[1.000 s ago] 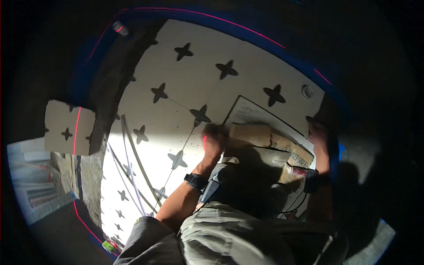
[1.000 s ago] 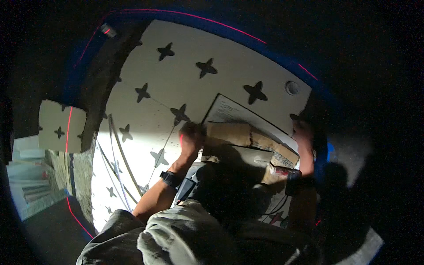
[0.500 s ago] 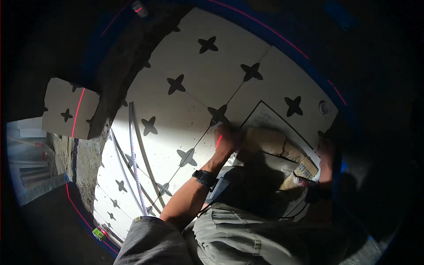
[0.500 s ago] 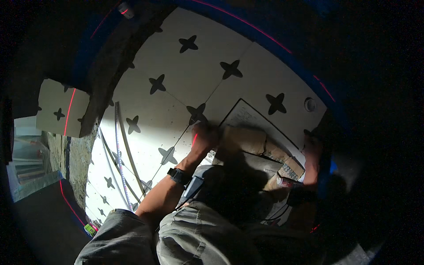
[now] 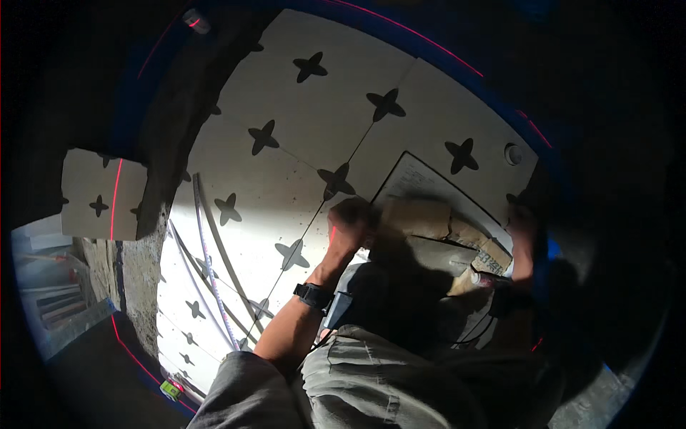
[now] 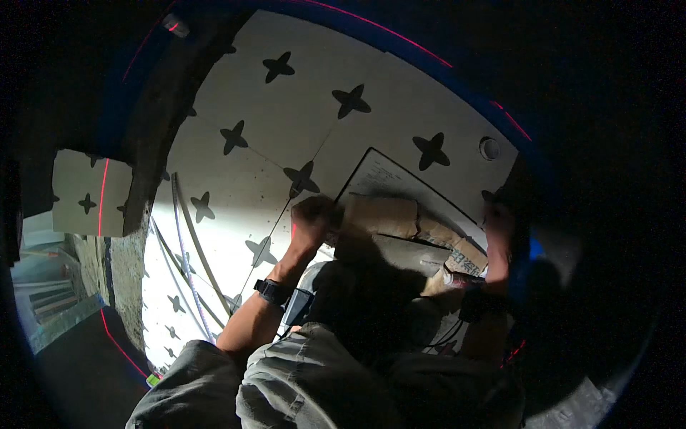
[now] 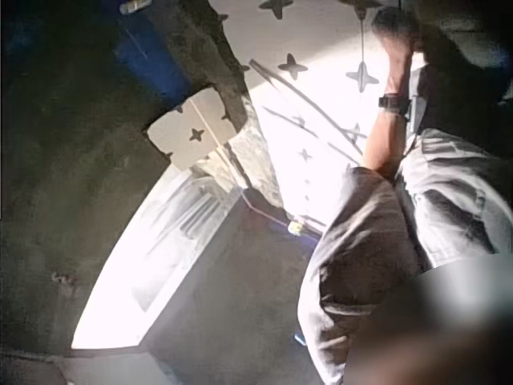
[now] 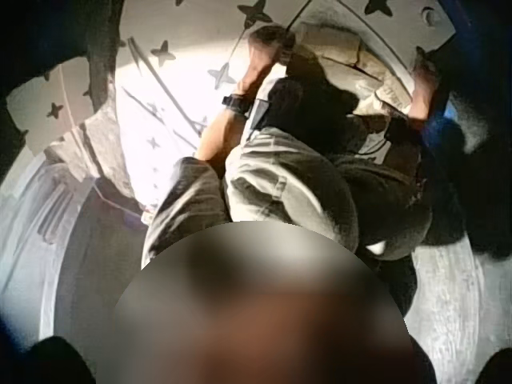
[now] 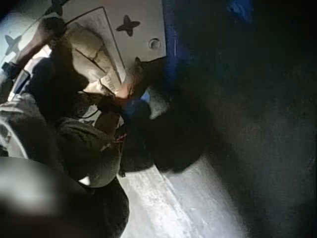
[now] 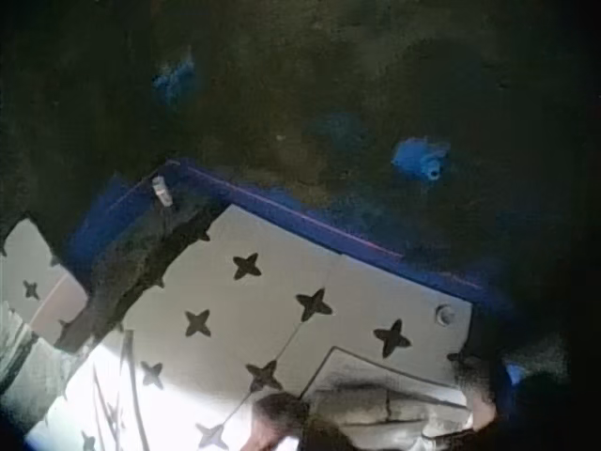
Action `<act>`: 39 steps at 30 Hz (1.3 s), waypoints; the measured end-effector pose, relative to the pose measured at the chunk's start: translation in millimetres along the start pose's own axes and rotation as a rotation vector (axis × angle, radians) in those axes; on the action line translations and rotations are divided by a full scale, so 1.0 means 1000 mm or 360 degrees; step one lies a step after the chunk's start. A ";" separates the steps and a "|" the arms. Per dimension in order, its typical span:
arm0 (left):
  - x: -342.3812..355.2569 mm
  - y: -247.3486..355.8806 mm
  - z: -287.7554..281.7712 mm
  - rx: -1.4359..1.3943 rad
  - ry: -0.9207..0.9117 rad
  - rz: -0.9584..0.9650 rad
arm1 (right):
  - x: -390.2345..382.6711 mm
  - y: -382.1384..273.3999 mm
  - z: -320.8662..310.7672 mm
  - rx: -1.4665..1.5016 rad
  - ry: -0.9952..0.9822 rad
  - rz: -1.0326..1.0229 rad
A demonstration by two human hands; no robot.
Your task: Cut a hole in a floor tile and install it in a renovation area.
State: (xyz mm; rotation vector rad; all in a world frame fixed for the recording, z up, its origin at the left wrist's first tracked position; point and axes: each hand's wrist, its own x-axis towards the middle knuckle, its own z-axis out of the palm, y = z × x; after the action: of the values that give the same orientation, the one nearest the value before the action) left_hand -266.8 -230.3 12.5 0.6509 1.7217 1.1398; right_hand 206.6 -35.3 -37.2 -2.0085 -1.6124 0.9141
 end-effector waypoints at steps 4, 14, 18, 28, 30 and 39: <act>-0.009 0.016 -0.001 0.0895 0.0136 0.0777 | -0.016 -0.026 -0.010 0.0101 -0.0088 0.0095; 0.105 0.059 0.040 0.1496 0.0223 0.1319 | -0.004 -0.063 0.004 -0.0365 0.0138 -0.0072; 0.119 0.055 0.045 0.1690 0.0245 0.1377 | 0.002 -0.083 0.009 0.0018 0.0205 -0.0146; 0.122 0.077 0.069 0.1699 0.0173 0.1278 | 0.018 -0.073 0.000 -0.0410 0.0172 -0.0035; 0.121 0.077 0.060 0.1756 0.0195 0.1320 | 0.023 -0.065 0.006 -0.0723 0.0097 -0.0278; 0.110 0.066 0.066 0.1603 0.0224 0.0878 | -0.011 -0.116 -0.016 -0.0943 0.0194 0.0090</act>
State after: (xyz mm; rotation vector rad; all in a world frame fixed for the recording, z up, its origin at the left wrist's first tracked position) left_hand -256.9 -86.5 18.1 1.7686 2.2819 0.5773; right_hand 135.2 -15.7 54.3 -2.4411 -1.9191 0.3324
